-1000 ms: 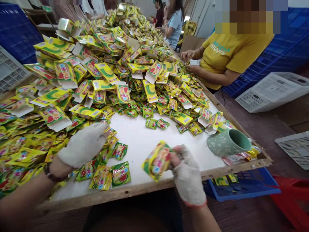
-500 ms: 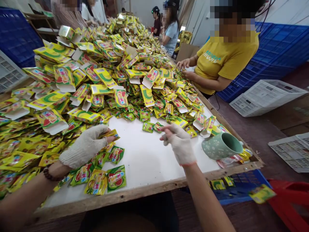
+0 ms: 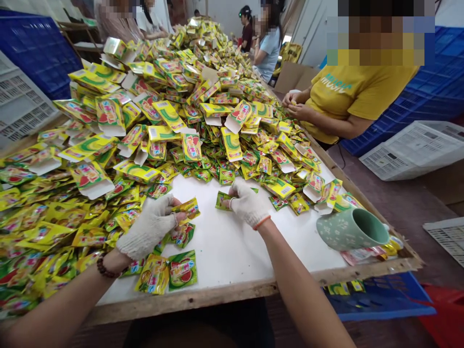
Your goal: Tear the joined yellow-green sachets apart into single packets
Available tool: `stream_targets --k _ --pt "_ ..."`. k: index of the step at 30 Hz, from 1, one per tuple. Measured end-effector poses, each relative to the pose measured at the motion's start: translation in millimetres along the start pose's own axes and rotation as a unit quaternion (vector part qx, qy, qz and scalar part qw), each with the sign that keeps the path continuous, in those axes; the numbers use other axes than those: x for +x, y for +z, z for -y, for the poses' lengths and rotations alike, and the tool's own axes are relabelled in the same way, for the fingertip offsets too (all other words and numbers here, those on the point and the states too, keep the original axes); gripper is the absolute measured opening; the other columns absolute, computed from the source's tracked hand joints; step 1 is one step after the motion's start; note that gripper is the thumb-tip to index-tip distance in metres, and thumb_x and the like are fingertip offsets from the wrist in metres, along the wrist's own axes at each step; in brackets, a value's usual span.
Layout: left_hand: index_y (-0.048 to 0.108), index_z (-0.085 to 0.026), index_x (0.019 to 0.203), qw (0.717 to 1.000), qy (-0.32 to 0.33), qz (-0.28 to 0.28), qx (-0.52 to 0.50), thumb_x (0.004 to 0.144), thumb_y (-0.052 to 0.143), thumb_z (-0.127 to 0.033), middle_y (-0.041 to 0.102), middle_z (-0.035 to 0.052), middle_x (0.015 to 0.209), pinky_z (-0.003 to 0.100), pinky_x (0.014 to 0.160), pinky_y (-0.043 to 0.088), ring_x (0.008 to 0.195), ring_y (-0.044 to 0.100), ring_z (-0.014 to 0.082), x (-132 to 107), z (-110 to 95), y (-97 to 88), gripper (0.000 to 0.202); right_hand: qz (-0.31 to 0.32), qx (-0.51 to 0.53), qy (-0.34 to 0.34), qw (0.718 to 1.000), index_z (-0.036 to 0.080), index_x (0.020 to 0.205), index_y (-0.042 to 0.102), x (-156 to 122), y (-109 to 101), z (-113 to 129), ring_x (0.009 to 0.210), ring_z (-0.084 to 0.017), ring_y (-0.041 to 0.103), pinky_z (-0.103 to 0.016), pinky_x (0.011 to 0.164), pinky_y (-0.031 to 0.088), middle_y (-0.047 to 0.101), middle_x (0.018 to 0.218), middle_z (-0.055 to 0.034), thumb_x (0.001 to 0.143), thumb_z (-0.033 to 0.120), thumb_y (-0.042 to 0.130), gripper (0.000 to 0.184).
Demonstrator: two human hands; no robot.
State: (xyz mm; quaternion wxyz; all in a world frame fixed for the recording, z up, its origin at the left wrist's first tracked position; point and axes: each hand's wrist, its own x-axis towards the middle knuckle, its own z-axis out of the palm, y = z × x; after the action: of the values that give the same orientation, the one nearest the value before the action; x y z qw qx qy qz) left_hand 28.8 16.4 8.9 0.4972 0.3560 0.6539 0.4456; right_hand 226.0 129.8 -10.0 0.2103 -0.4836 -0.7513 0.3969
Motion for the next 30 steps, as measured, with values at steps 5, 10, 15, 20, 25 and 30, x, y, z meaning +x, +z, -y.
stream_targets --k 5,10,15,20,25,30 --pt "0.054 -0.017 0.078 0.993 0.007 0.104 -0.045 0.067 0.070 -0.031 0.060 -0.0040 0.060 0.018 0.040 0.036 0.042 0.044 0.0053 -3.0 3.2 2.3 0.024 0.126 0.162 -0.044 0.978 0.018 0.077 0.056 -19.6 8.0 17.1 0.062 -0.011 0.048 -0.024 0.056 0.040 0.052 0.068 0.0036 0.069 0.026 0.064 0.014" --pt "0.055 -0.016 0.078 0.992 0.037 0.109 -0.058 0.067 0.070 -0.032 0.054 -0.0047 0.060 0.018 0.043 0.035 0.047 0.044 0.0056 -3.9 11.1 7.2 0.025 0.131 0.129 -0.043 0.982 0.018 0.077 0.056 -25.5 21.0 25.0 0.063 -0.012 0.047 -0.024 0.057 0.041 0.052 0.069 0.0035 0.069 0.024 0.063 0.012" --pt "0.055 -0.016 0.077 0.993 0.051 0.092 -0.053 0.069 0.068 -0.032 0.051 -0.0063 0.057 0.018 0.043 0.033 0.046 0.041 0.0056 -0.9 16.8 3.6 0.022 0.103 0.158 -0.050 0.981 0.019 0.081 0.054 -26.9 28.5 20.8 0.068 -0.014 0.051 -0.028 0.060 0.045 0.054 0.075 0.0010 0.072 0.028 0.063 0.016" --pt "0.056 -0.016 0.075 0.991 0.079 0.104 0.013 0.073 0.065 -0.033 0.054 -0.0036 0.064 0.020 0.047 0.036 0.053 0.046 0.0075 -0.8 15.3 -0.9 0.020 0.064 0.161 -0.054 0.983 0.019 0.096 0.054 -29.1 36.5 22.3 0.068 -0.015 0.052 -0.028 0.059 0.046 0.056 0.083 -0.0018 0.073 0.033 0.065 0.029" --pt "0.060 -0.017 0.079 0.969 0.142 0.126 0.158 0.081 0.056 -0.034 0.058 -0.0015 0.066 0.023 0.053 0.041 0.057 0.051 0.0103 2.5 -1.1 -13.0 0.018 0.160 0.257 -0.026 0.953 0.019 0.103 0.052 -32.9 43.6 27.8 0.067 -0.014 0.057 -0.028 0.058 0.049 0.060 0.087 -0.0036 0.076 0.038 0.064 0.036" --pt "0.063 -0.019 0.098 0.797 0.308 0.004 0.519 0.077 0.057 -0.021 0.065 0.0073 0.095 0.035 0.080 0.047 0.088 0.060 0.0210 35.9 -22.4 -67.1 0.022 0.160 0.265 0.011 0.951 0.018 0.088 0.054 -33.2 44.5 28.7 0.051 -0.009 0.048 -0.022 0.048 0.041 0.056 0.064 0.0035 0.076 0.030 0.063 0.020"
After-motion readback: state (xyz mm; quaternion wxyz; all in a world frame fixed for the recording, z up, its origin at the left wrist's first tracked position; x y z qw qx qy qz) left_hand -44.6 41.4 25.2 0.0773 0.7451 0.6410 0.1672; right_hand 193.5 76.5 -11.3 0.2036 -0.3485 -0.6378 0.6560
